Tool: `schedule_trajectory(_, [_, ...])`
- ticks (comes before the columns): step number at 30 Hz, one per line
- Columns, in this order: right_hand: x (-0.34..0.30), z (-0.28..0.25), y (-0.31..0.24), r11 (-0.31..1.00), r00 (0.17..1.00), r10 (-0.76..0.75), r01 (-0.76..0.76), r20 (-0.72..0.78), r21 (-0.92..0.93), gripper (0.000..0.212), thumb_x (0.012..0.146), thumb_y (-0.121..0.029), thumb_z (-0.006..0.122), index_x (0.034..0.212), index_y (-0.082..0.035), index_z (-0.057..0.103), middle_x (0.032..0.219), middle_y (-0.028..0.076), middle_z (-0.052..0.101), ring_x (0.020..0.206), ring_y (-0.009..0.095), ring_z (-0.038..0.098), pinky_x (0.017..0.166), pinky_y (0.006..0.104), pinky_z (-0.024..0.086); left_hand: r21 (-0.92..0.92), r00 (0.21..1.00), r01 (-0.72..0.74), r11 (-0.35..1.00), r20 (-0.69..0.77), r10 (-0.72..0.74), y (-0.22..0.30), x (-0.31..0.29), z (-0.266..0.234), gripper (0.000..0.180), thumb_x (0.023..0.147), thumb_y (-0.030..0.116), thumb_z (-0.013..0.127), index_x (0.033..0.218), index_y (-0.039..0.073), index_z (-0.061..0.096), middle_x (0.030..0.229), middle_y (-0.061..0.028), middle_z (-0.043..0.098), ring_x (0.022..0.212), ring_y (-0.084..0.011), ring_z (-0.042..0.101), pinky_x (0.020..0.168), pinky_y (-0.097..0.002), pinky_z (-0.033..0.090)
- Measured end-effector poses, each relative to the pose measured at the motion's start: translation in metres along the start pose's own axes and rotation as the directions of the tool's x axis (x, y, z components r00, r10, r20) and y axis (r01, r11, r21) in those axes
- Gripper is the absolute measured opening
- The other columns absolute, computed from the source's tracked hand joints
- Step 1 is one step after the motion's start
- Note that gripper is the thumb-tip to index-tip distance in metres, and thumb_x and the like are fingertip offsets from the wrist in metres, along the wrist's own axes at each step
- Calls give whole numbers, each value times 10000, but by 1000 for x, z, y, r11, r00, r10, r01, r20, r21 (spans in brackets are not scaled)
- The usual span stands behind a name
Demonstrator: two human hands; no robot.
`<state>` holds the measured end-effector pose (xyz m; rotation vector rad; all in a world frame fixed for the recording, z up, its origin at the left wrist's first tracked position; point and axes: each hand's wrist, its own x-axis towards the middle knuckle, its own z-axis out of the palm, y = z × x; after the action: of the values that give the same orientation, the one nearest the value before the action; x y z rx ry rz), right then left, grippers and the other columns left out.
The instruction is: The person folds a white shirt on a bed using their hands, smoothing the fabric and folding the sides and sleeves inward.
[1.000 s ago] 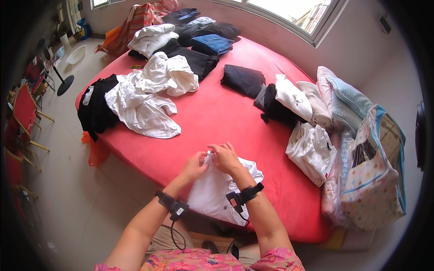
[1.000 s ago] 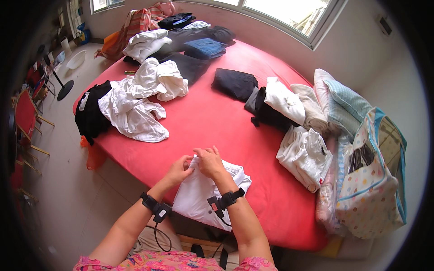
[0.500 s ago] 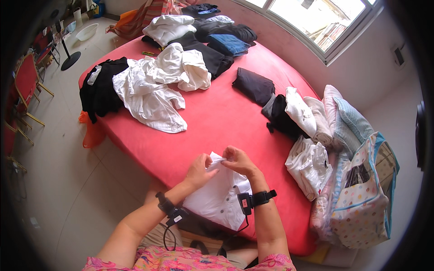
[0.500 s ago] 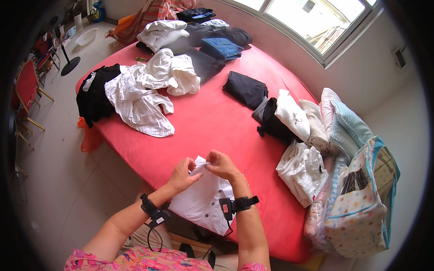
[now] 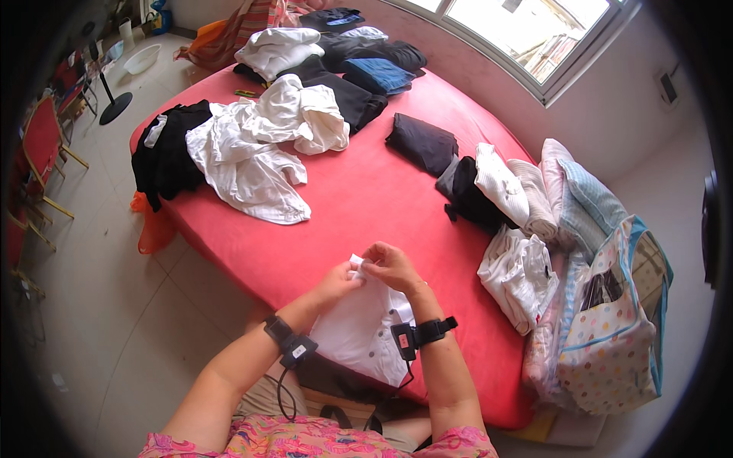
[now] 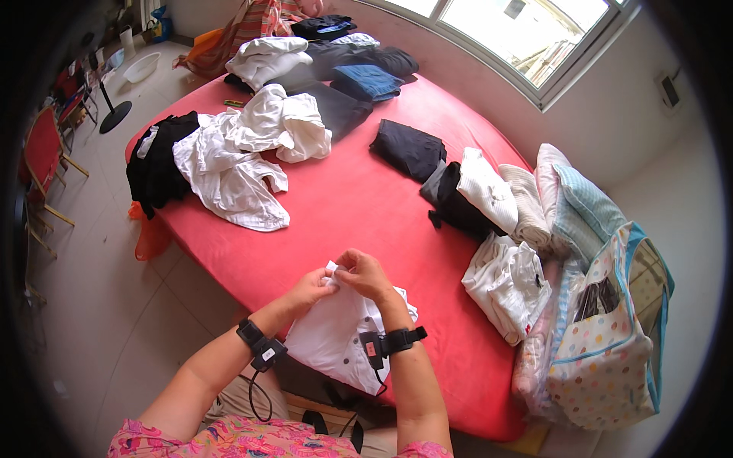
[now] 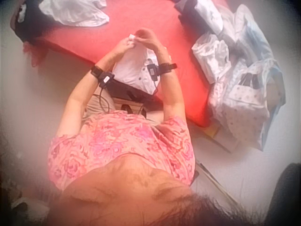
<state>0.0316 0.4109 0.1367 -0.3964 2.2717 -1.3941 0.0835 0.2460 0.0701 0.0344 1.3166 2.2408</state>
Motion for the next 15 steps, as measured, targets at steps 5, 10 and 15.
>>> schedule_trajectory(5, [-9, 14, 2, 876, 918, -274, 115, -287, -468, 237, 767, -117, 658, 965, -7, 587, 979, 133, 600, 952, 282, 574, 817, 359, 469, 105, 999, 6, 994, -41, -2, -3, 13, -18, 220, 894, 103, 496, 1078, -17, 516, 904, -77, 610, 769, -131, 598, 675, -253, 490])
schedule_trajectory(10, [-52, 20, 9, 891, 743, -353, 81, -569, -446, 202, 740, -42, 616, 940, -26, 587, 1000, 155, 592, 976, 320, 542, 859, 392, 429, 250, 994, 45, 967, -104, -20, -4, 16, -24, 251, 880, 82, 474, 1099, -35, 507, 937, -84, 595, 811, -129, 571, 718, -264, 473])
schedule_trajectory(15, [-109, 38, 37, 831, 654, -397, -42, -644, -555, 277, 724, -38, 631, 993, -41, 565, 1082, 153, 559, 1041, 330, 510, 910, 413, 398, 324, 993, 25, 946, -119, 15, -3, 18, -23, 313, 879, 88, 504, 1156, -45, 450, 1009, -117, 580, 888, -153, 564, 769, -276, 470])
